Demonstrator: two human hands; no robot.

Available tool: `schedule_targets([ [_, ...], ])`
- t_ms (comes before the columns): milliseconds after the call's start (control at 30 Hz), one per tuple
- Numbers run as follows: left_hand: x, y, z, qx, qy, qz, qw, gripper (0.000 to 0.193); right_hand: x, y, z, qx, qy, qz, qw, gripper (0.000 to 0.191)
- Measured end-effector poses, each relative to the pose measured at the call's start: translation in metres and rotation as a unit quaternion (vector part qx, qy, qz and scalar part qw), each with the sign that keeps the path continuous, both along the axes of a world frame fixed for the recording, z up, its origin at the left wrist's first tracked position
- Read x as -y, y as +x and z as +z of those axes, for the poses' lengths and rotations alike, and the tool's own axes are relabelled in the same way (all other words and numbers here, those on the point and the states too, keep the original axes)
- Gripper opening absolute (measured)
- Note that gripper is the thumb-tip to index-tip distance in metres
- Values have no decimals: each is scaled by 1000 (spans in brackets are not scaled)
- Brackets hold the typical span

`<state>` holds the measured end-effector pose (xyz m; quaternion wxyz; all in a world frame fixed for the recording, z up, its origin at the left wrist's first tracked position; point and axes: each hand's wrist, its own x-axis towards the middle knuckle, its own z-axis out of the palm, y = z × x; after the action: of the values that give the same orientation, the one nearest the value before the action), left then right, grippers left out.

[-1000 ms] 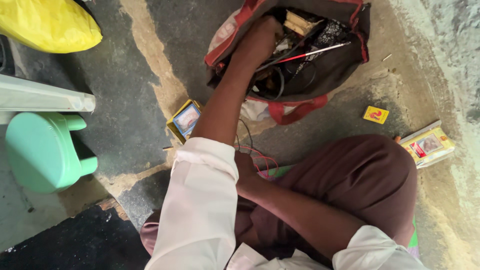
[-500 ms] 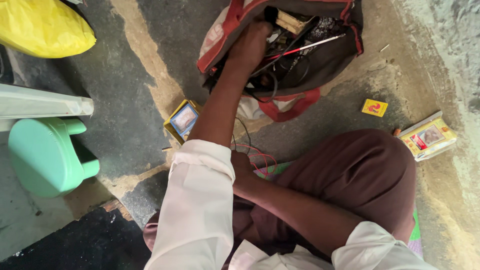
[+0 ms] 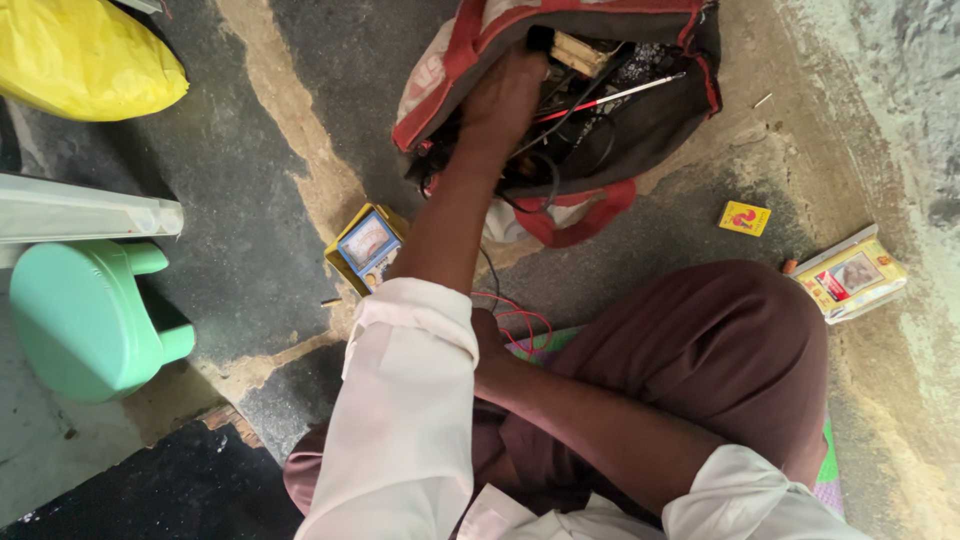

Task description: The person sits on the floor and uses an analog multimeter to test a small round electrical component, touching its probes to the component's terminals. They then test a white plastic component the same way, and finally wrap the multimeter leads and place the meter into a tool bag.

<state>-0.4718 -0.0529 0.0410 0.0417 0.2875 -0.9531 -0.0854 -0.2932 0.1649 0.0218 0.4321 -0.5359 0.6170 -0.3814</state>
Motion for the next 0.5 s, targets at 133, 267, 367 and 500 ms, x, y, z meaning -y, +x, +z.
schedule_targets([
  [133, -4, -6, 0, -64, -120, -10, 991, 21, -4, 0, -1, 30, -15, -11, 999, 20],
  [267, -7, -6, 6, -80, 9, 20, 997, 30, -4, 1, -4, 18, -8, -5, 1000, 19],
  [367, -8, -3, 9, -121, 66, 34, 990, 43, -5, 2, -8, 8, -1, 1, 1000, 19],
  [500, -2, -1, 3, -64, 160, 104, 980, 36, -4, 6, -12, -10, 13, 11, 1000, 19],
])
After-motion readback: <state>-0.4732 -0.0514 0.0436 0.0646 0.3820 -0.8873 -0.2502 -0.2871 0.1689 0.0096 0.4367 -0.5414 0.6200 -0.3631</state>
